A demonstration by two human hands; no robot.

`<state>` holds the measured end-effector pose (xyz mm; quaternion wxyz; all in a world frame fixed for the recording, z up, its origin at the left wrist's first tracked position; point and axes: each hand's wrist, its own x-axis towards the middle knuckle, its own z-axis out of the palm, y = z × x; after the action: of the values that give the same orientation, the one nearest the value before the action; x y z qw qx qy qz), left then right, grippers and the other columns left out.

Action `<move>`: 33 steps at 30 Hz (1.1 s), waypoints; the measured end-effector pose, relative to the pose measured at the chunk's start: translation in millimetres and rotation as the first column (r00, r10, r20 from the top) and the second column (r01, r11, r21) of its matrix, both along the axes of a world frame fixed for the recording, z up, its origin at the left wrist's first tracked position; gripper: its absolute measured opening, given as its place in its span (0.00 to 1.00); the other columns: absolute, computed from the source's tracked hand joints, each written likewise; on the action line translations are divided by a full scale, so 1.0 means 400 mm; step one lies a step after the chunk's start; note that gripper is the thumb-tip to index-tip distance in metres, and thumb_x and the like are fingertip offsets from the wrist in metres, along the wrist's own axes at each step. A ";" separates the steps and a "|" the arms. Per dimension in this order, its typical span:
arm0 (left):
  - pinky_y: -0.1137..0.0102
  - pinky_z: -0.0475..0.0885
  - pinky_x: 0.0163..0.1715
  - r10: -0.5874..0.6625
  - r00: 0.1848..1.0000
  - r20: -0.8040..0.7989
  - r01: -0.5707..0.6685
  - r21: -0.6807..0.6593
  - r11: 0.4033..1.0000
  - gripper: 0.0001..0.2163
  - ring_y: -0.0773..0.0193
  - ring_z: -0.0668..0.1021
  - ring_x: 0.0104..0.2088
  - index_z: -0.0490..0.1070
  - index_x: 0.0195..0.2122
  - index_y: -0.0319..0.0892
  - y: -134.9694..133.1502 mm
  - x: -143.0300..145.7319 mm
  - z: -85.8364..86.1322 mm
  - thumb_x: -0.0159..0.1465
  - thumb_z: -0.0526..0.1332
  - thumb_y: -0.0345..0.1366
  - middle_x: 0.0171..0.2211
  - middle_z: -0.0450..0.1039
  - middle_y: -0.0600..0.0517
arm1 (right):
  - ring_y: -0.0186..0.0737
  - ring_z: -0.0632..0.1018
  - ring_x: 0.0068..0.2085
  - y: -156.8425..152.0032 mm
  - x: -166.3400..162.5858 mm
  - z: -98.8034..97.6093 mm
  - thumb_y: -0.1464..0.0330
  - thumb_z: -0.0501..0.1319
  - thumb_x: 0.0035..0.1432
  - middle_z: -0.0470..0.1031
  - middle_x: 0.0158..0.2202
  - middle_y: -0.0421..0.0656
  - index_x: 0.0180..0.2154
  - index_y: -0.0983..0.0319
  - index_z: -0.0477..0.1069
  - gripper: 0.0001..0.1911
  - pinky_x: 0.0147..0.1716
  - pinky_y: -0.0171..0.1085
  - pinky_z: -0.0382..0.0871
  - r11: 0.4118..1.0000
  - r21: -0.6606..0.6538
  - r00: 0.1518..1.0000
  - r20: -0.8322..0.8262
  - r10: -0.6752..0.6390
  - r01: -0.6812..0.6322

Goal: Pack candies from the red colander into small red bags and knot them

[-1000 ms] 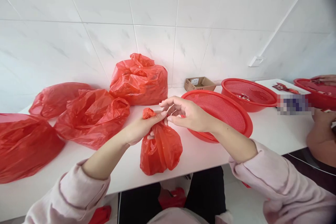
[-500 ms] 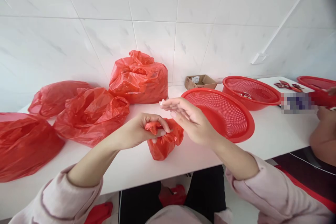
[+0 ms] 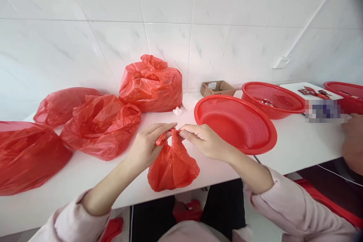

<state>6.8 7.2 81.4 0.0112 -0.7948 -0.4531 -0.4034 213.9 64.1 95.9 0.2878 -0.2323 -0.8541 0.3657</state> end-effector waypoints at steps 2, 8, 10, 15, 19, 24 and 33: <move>0.70 0.73 0.43 0.012 1.000 -0.016 -0.012 -0.019 1.000 0.12 0.63 0.79 0.43 0.73 0.49 0.41 -0.018 -0.032 -0.017 0.68 0.53 0.28 0.42 0.79 0.49 | 0.36 0.72 0.34 0.014 0.033 0.003 0.64 0.51 0.69 0.76 0.32 0.41 0.34 0.61 0.73 0.16 0.36 0.37 0.62 0.967 0.247 0.992 0.084 -0.089 0.066; 0.68 0.71 0.36 0.230 0.973 0.011 -0.222 -0.226 0.949 0.14 0.60 0.77 0.34 0.73 0.29 0.43 -0.115 -0.156 -0.087 0.69 0.53 0.39 0.31 0.76 0.51 | 0.39 0.75 0.37 0.084 0.177 -0.039 0.67 0.51 0.68 0.79 0.36 0.40 0.34 0.59 0.73 0.15 0.37 0.37 0.63 0.940 0.300 0.902 0.339 -0.267 0.165; 0.68 0.71 0.33 0.287 0.955 0.080 -0.236 -0.381 0.894 0.17 0.61 0.75 0.30 0.72 0.27 0.44 -0.133 -0.166 -0.085 0.69 0.52 0.44 0.29 0.74 0.51 | 0.39 0.76 0.38 0.095 0.197 -0.041 0.66 0.50 0.68 0.79 0.37 0.40 0.34 0.59 0.73 0.15 0.37 0.37 0.64 0.946 0.232 0.898 0.325 -0.297 0.229; 0.60 0.70 0.51 0.152 0.846 0.511 0.130 -0.475 0.870 0.20 0.53 0.75 0.50 0.76 0.37 0.43 -0.088 -0.099 -0.035 0.69 0.51 0.51 0.49 0.75 0.44 | 0.40 0.77 0.41 0.085 0.128 0.014 0.59 0.51 0.68 0.78 0.38 0.40 0.34 0.59 0.72 0.16 0.42 0.40 0.66 0.963 0.000 0.962 0.060 -0.268 0.269; 0.58 0.68 0.56 0.049 0.592 0.805 0.509 -0.420 0.752 0.21 0.52 0.71 0.57 0.73 0.47 0.43 -0.020 0.010 -0.030 0.70 0.48 0.51 0.58 0.68 0.43 | 0.43 0.75 0.50 0.059 0.027 0.048 0.60 0.57 0.65 0.75 0.46 0.43 0.33 0.58 0.72 0.11 0.50 0.44 0.65 0.992 -0.068 0.986 -0.120 -0.111 0.104; 0.64 0.73 0.45 0.118 0.585 0.803 0.422 -0.425 0.801 0.18 0.58 0.77 0.44 0.69 0.43 0.42 -0.001 0.103 -0.045 0.69 0.51 0.52 0.40 0.75 0.48 | 0.42 0.73 0.52 0.025 -0.052 0.008 0.59 0.57 0.65 0.75 0.41 0.42 0.31 0.59 0.69 0.13 0.54 0.44 0.63 0.969 -0.222 0.960 -0.277 0.042 -0.106; 0.67 0.71 0.38 0.247 0.671 0.699 0.110 -0.423 0.899 0.20 0.64 0.70 0.33 0.60 0.35 0.44 -0.005 0.129 -0.084 0.70 0.40 0.54 0.32 0.63 0.53 | 0.40 0.72 0.42 -0.073 -0.140 -0.132 0.60 0.54 0.67 0.71 0.39 0.43 0.34 0.58 0.64 0.11 0.44 0.39 0.67 0.938 -0.196 0.852 -0.396 -0.343 0.286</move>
<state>58.3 5.1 48.0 -0.3333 -0.5269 -0.5262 -0.5783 157.9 35.1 43.1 0.5068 -0.3021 -0.6956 0.4099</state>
